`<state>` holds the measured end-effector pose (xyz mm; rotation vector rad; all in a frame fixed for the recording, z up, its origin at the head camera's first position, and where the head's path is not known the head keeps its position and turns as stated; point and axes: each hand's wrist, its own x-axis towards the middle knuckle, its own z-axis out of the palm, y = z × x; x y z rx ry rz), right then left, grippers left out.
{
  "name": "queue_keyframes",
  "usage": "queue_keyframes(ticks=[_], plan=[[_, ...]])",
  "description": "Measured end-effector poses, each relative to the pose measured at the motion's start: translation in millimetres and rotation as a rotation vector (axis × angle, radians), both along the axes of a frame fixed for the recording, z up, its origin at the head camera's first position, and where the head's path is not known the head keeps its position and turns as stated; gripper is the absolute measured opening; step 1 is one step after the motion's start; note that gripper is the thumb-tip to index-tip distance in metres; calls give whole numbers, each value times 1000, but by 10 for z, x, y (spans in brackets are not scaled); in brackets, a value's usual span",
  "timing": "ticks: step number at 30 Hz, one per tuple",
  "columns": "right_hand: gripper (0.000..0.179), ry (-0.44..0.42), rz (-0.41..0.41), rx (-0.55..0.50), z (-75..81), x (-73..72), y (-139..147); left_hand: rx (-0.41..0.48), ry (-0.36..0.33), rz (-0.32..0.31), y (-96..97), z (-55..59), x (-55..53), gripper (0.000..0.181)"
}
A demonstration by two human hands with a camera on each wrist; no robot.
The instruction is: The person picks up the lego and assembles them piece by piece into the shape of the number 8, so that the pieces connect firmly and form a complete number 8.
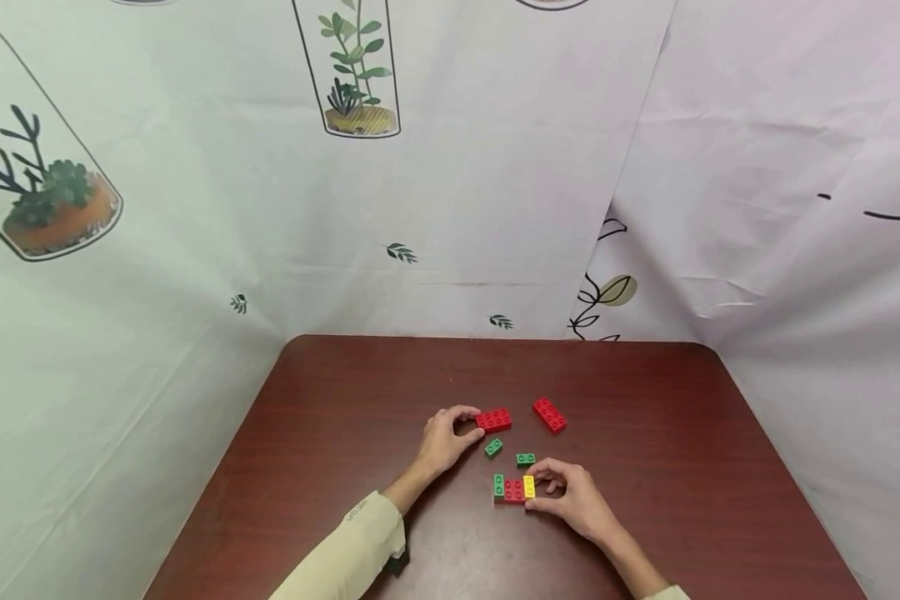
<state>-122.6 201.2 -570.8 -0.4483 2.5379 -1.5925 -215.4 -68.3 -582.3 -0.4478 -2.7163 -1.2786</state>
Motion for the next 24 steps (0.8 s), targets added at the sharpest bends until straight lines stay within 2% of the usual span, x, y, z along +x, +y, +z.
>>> queue_keyframes(ticks=[11, 17, 24], plan=[[35, -11, 2, 15, -12, 0, 8, 101, -53, -43, -47, 10, -15, 28], [35, -3, 6, 11, -20, -3, 7, 118, -69, -79, -92, 11, -29, 28], [35, -2, 2, -7, -18, -7, 19, 132, -99, -115, -94, 63, -9, 30]])
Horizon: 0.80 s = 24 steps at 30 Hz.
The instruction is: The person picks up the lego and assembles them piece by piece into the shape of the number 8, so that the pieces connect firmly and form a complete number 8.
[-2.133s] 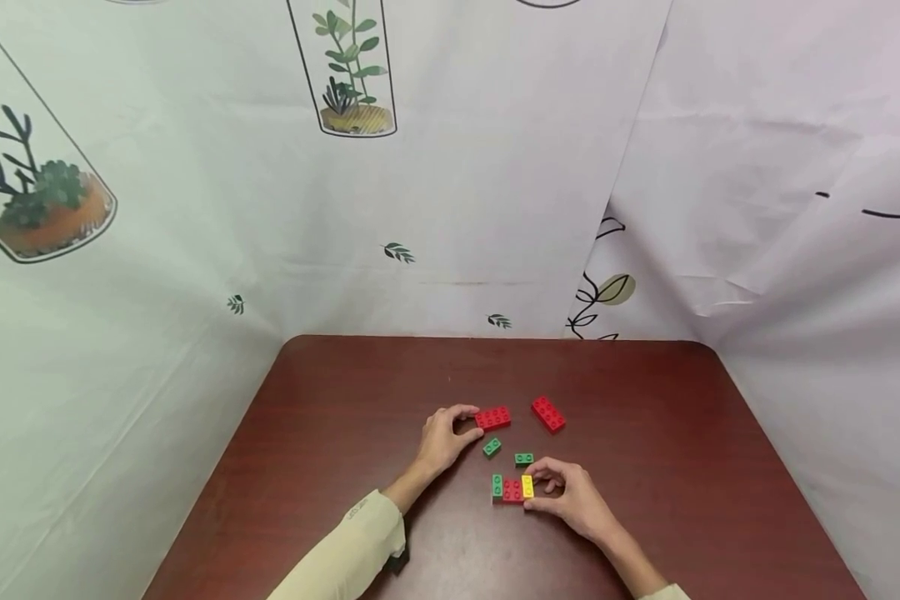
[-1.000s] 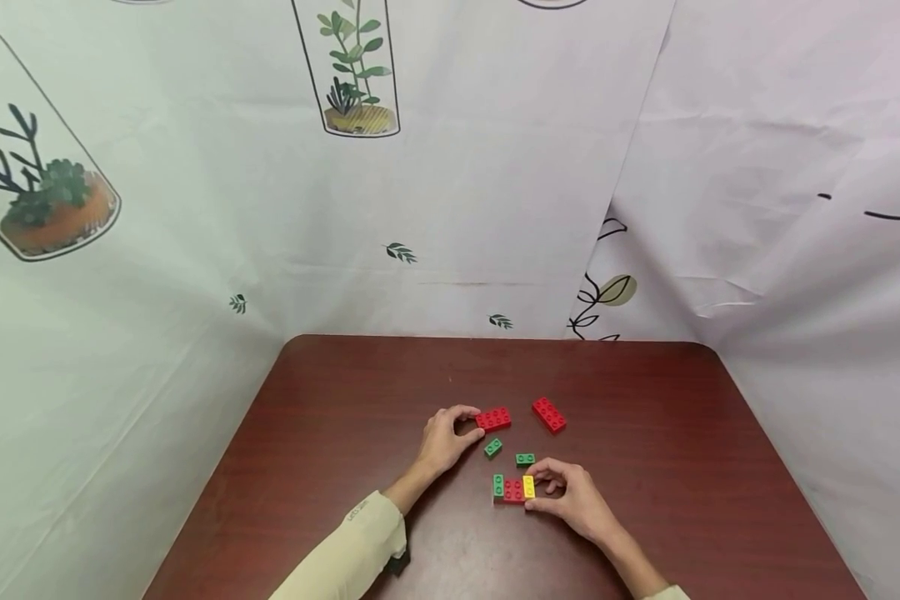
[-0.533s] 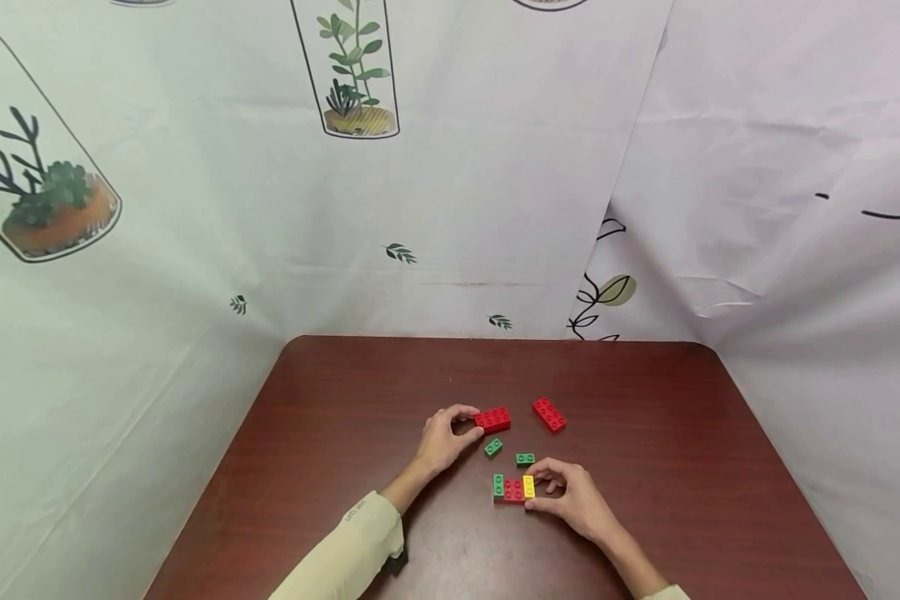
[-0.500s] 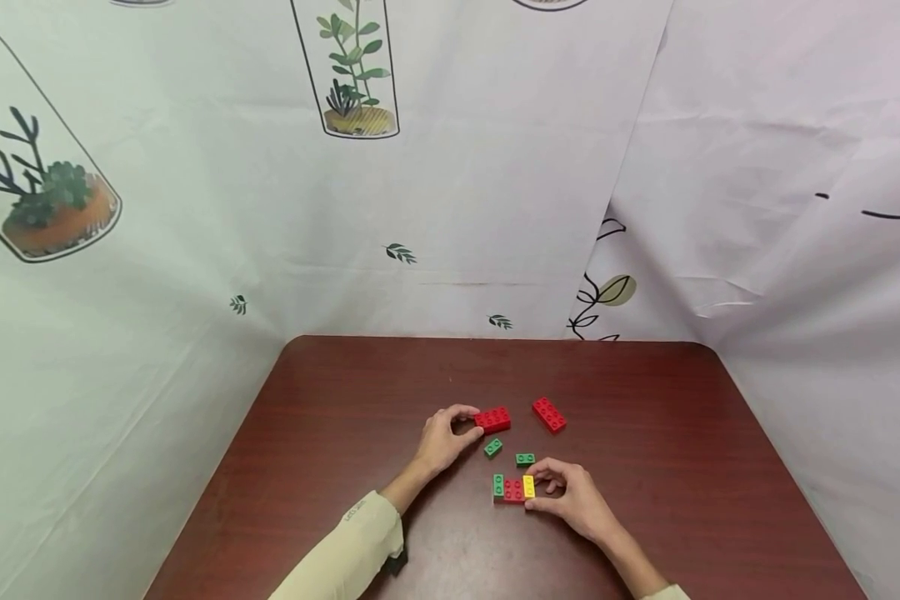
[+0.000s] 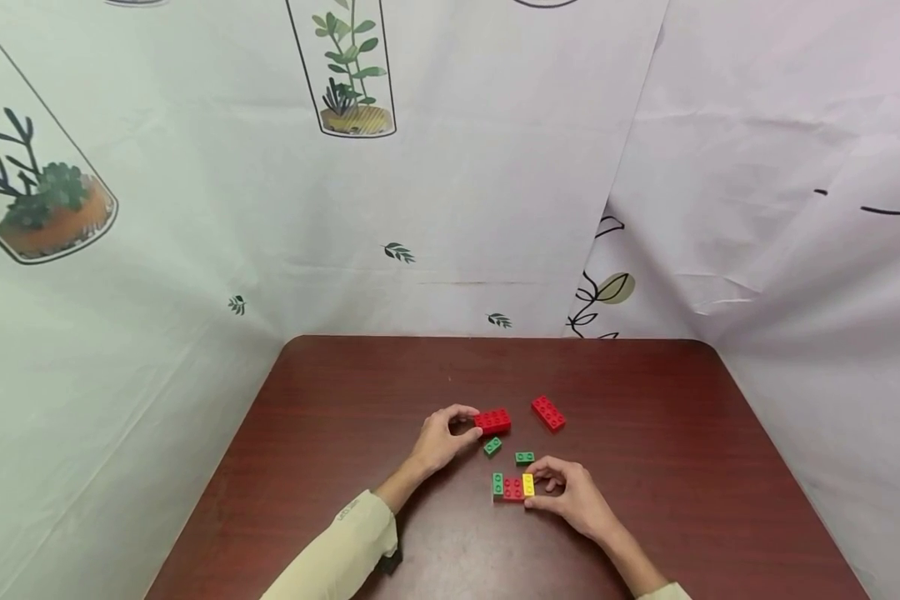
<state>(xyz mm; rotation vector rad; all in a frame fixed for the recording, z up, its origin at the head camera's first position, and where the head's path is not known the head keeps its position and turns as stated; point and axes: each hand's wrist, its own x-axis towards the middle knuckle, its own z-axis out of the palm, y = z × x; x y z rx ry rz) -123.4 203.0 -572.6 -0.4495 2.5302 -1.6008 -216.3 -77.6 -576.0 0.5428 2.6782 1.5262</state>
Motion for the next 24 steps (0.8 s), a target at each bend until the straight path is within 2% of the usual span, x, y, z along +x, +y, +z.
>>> queue_keyframes(ticks=[9, 17, 24], plan=[[37, 3, 0, -30, 1, 4, -4, 12, 6, -10, -19, 113, 68, 30], [36, 15, -1, -11, 25, -13, 8, -2, 29, -47, -19, 211, 132, 31], [34, 24, 10, -27, 20, 12, 1, 7, 17, -91, -11, 278, 288, 30]])
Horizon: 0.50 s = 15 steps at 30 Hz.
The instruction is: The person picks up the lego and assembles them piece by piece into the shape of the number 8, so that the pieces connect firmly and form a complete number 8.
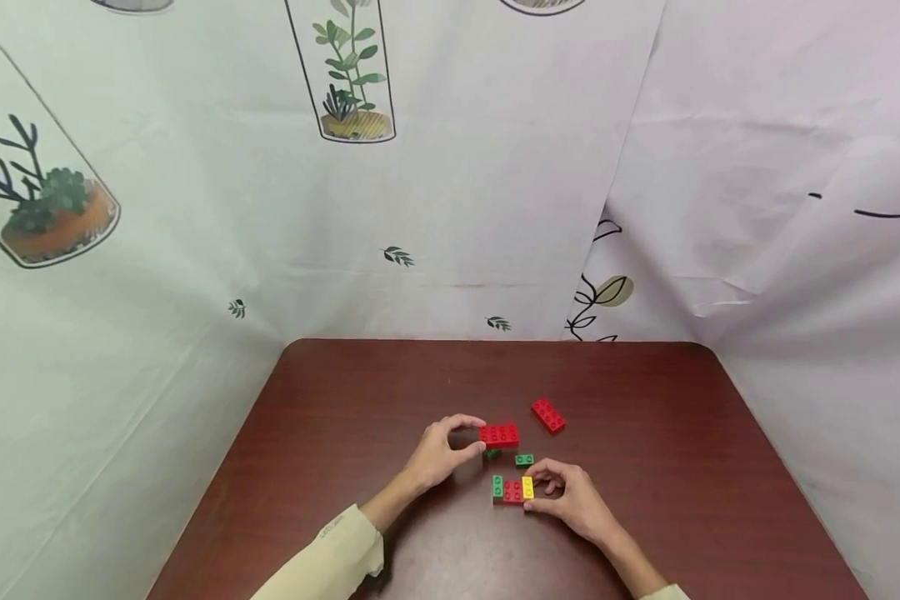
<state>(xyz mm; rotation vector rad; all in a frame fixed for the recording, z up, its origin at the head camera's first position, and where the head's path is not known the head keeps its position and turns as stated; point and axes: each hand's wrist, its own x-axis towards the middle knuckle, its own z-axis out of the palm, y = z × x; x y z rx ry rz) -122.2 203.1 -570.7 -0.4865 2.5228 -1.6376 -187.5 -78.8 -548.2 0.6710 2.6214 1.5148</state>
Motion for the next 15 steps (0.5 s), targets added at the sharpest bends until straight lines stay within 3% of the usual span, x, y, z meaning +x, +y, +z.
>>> queue_keyframes(ticks=[6, 15], plan=[[34, -1, 6, -3, -1, -33, -5, 19, 2, -28, 21, 45, 107, 29], [37, -35, 9, -8, 3, 19, -8, 65, -37, -84, 71, -12, 257, 27]])
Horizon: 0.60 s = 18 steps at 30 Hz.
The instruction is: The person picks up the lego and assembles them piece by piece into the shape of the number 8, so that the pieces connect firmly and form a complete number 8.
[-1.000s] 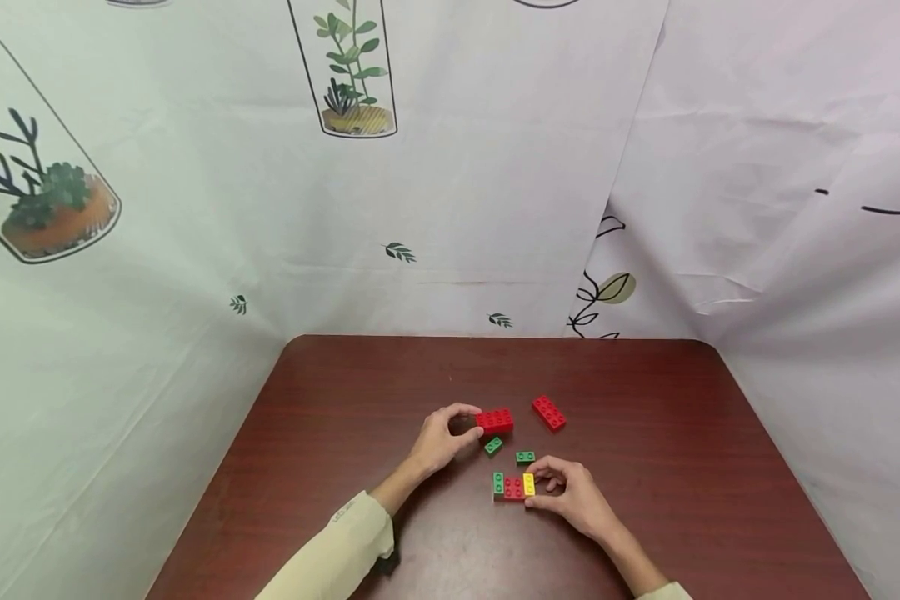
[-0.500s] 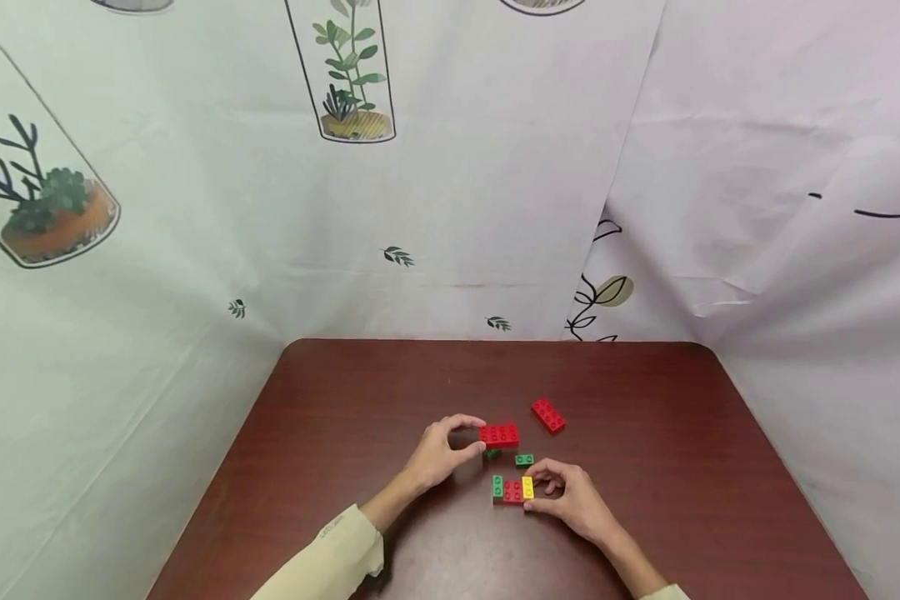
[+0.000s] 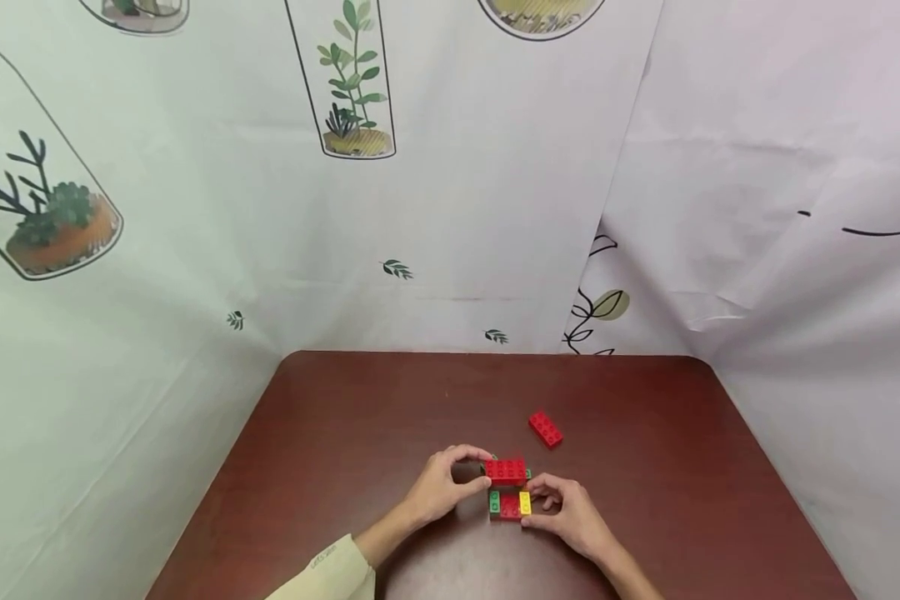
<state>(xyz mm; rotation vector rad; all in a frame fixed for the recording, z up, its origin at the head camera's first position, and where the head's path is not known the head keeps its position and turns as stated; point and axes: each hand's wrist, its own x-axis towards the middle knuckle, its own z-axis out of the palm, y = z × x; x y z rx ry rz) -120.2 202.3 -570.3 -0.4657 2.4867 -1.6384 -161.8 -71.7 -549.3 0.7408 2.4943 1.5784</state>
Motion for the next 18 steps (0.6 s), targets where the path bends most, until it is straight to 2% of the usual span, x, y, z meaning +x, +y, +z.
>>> queue_keyframes(ticks=[8, 18], plan=[[37, 23, 4, -16, -18, 16, -21, 0, -10, -10, 11, -48, 124, 27], [37, 42, -4, 6, -14, 11, 4, -1, -9, -31, 49, -103, 184, 30]])
